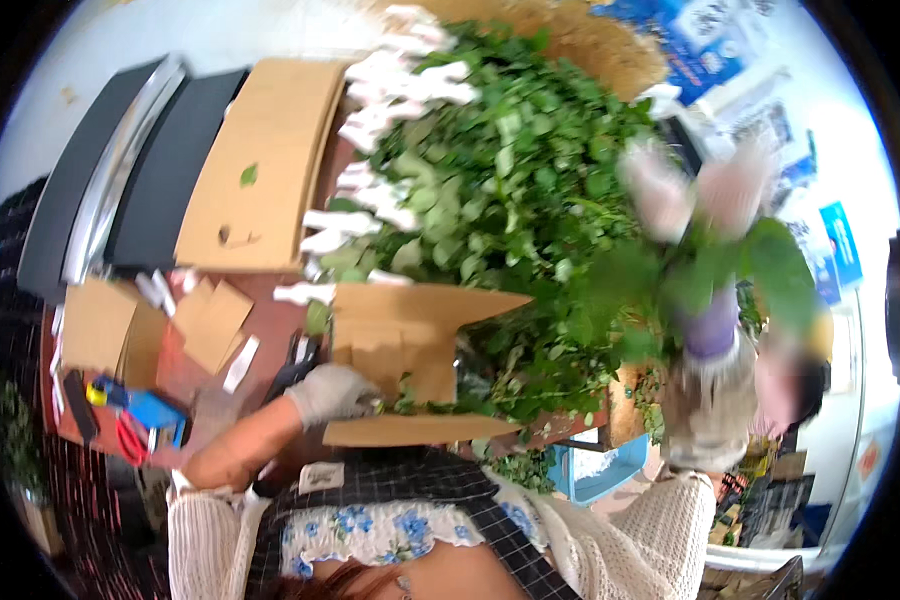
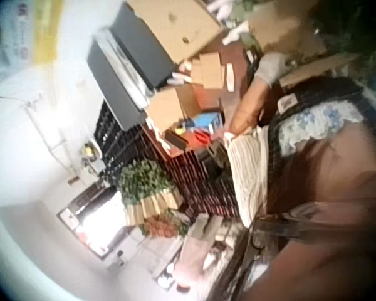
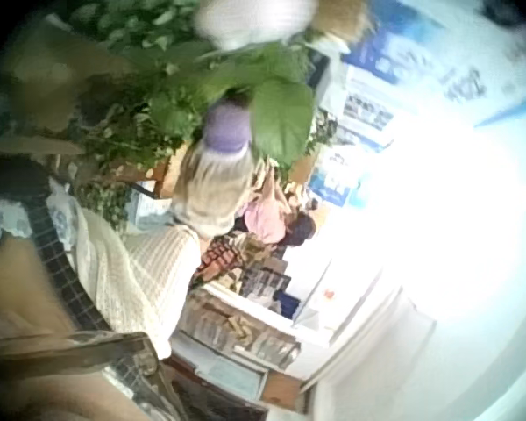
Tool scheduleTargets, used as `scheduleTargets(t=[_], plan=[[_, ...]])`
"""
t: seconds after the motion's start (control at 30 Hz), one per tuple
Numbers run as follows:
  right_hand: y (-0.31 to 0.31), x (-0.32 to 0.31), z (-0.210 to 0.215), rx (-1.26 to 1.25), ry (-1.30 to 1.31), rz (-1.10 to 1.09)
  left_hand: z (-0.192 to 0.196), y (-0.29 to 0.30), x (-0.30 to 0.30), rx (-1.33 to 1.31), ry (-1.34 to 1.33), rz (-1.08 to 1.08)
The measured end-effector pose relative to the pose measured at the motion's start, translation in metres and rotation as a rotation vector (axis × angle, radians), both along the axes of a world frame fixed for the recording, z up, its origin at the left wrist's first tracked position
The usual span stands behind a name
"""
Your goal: The person places individual rose stems into a cardboard sleeve one by one, then closes and staples the sleeve.
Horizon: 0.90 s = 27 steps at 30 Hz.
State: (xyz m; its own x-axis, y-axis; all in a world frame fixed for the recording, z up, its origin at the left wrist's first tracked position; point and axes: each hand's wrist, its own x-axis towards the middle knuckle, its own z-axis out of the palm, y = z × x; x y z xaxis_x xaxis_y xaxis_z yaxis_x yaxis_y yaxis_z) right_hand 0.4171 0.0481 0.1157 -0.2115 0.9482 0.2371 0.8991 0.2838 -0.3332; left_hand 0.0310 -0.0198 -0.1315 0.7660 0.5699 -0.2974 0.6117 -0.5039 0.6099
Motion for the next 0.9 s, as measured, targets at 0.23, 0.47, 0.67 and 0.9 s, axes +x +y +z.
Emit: scheduleTargets(t=[0.23,0.47,0.67,0.9], plan=[[-0.069,-0.102,-0.149,0.076,-1.092,0.406,-0.067,-0.008,-0.006,0.139,-0.251,0.063],[-0.040,-0.106,-0.143,-0.592,-0.110,0.471,-0.003,-0.003,-0.004,-0.070,0.032,0.068],[-0.031,-0.144,-0.226,-0.649,-0.513,0.490,-0.005,0.002,0.000,-0.099,0.020,0.007],[-0.051,-0.116,-0.229,-0.176,-0.508,0.479,-0.007,0.001,-0.003,-0.140,0.001,0.041]])
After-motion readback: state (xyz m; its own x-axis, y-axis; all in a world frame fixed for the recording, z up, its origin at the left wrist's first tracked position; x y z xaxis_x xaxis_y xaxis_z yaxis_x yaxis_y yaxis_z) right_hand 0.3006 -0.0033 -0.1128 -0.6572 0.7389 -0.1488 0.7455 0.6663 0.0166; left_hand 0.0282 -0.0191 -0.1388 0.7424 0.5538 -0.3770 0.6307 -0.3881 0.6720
